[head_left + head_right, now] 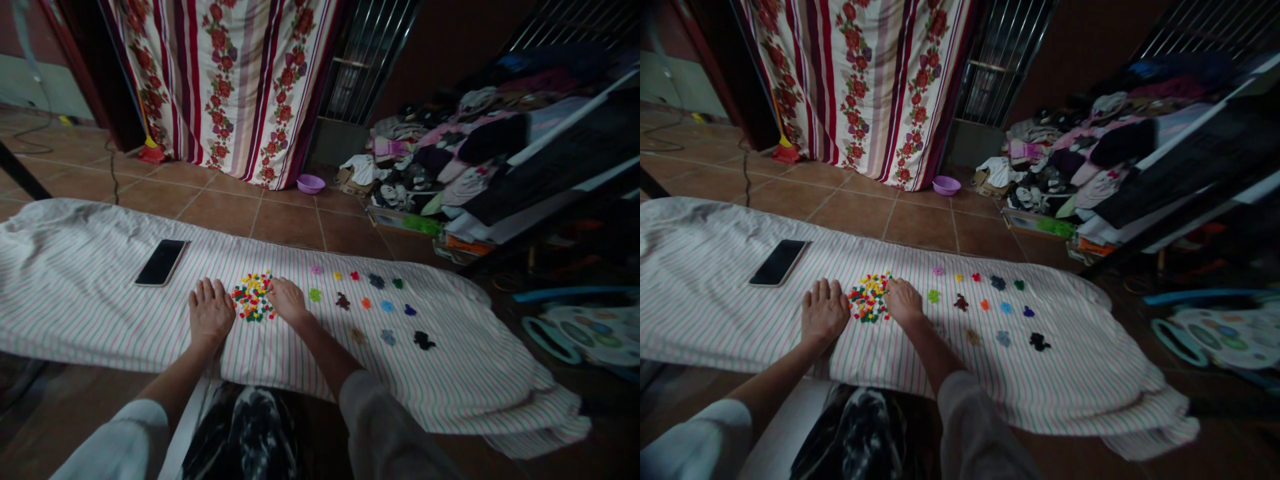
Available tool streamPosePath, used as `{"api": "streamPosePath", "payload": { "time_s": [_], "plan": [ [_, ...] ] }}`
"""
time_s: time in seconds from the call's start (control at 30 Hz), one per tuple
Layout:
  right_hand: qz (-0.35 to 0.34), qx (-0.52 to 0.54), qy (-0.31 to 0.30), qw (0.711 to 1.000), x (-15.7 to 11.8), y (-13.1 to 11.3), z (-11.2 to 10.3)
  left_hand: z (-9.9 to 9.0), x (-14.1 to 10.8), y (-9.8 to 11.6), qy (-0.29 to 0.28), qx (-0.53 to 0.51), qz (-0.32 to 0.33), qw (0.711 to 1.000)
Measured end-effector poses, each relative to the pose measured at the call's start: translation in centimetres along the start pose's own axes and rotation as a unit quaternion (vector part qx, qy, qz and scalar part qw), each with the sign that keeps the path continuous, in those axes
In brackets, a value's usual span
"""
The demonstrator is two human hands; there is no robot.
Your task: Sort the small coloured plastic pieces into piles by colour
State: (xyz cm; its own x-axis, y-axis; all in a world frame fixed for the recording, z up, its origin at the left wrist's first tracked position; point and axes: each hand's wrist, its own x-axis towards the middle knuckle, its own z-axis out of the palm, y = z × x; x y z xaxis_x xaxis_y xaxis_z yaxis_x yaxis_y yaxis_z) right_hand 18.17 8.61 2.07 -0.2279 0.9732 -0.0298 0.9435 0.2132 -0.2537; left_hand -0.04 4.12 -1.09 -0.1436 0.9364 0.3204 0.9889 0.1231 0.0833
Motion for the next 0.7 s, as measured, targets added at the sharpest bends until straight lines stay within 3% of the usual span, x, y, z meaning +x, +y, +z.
{"api": "streamPosePath", "payload": {
  "time_s": [0.2, 0.47, 0.7],
  "plan": [
    [0.009, 0.037, -0.001, 0.999, 0.1, 0.4, 0.1, 0.2, 0.0, -0.2, -0.004, 0.037, 0.008, 0.999],
    [-0.053, 0.186, 0.091, 0.977, -0.7, 0.7, -0.2, -0.7, -0.2, -0.1, 0.002, 0.039, 0.023, 0.999],
    [-0.031, 0.276, 0.130, 0.952, -2.1, 2.5, -0.8, -2.2, -0.4, 0.5, -0.005, 0.027, 0.027, 0.999]
  ]
}}
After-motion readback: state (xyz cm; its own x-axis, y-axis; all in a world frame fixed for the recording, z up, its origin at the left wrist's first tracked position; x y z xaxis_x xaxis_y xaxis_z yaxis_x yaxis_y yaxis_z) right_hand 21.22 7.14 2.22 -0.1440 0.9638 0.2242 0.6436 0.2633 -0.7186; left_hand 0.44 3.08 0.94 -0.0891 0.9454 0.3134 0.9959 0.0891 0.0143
